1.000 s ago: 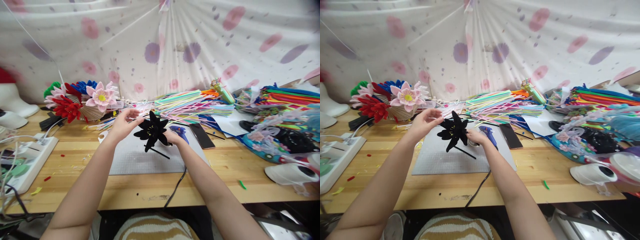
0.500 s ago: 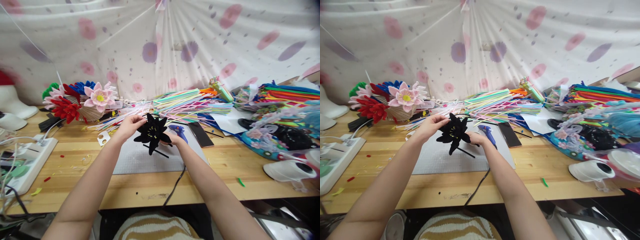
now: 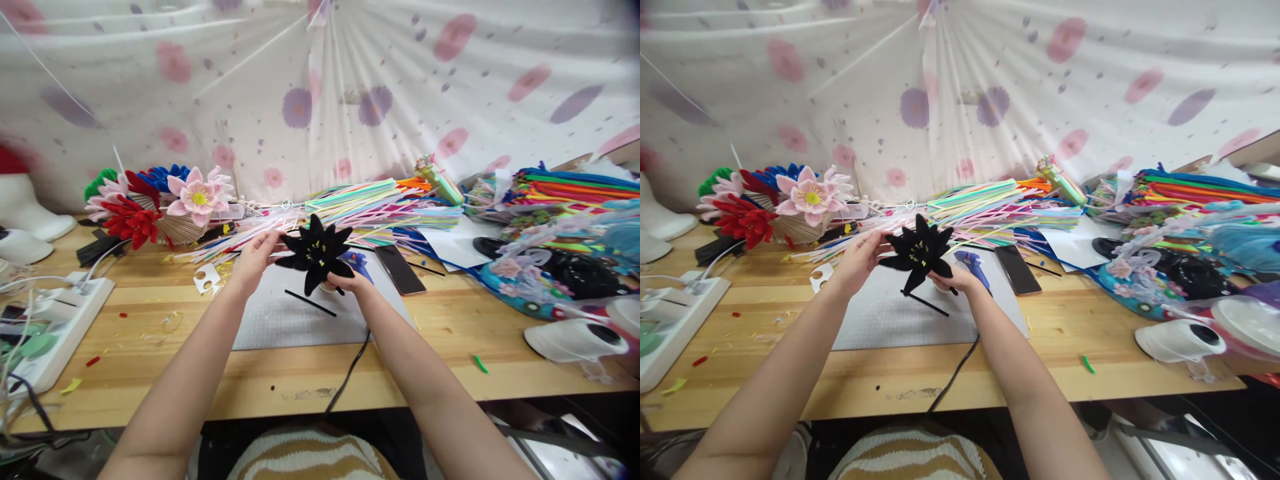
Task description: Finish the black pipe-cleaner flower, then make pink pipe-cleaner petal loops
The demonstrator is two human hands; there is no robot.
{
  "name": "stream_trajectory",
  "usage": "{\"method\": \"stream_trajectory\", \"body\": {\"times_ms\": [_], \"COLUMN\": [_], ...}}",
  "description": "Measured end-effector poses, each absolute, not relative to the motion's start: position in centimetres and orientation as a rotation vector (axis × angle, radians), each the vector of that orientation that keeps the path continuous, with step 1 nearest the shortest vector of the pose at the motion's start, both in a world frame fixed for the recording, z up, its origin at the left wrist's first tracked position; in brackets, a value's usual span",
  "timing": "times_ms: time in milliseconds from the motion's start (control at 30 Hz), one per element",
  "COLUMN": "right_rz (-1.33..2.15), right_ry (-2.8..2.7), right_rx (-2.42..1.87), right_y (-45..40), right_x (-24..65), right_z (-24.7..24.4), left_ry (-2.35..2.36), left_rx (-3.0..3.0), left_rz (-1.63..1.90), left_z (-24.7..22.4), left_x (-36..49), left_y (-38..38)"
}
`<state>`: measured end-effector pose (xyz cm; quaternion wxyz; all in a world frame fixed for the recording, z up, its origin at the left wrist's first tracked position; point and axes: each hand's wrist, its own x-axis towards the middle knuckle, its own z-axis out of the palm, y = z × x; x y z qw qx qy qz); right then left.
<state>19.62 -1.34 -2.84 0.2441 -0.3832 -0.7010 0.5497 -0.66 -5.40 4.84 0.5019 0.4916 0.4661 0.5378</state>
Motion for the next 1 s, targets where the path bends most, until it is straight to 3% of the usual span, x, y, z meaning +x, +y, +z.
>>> {"method": "stream_trajectory", "body": {"times_ms": [167,433,700,1000], "right_rz": [1.788,1.546,1.432,1.502], "right_ry": [-1.654,-1.291,-0.967,-0.775], "right_rx": [-0.816,-1.026,-1.185,-1.246], "right_y": [-0.9,-0.1,1.1,5.9], "right_x": [21.9,33.3,43.0,44.7], "right_z": [0.2,5.6,5.9,6.1], "left_ry": [1.259,1.609,1.797,1.803], "left_rx": [0.863,0.767,1.019,0.908], "left_rz": [1.388,1.530,1.530,1.688], "left_z": [1.0,-5.6,-6.7,-6.3], "left_x": [-2.8,-6.2,-7.3,-6.7], "left_y": [-6.3,-8.9,-9.2,-9.1]}}
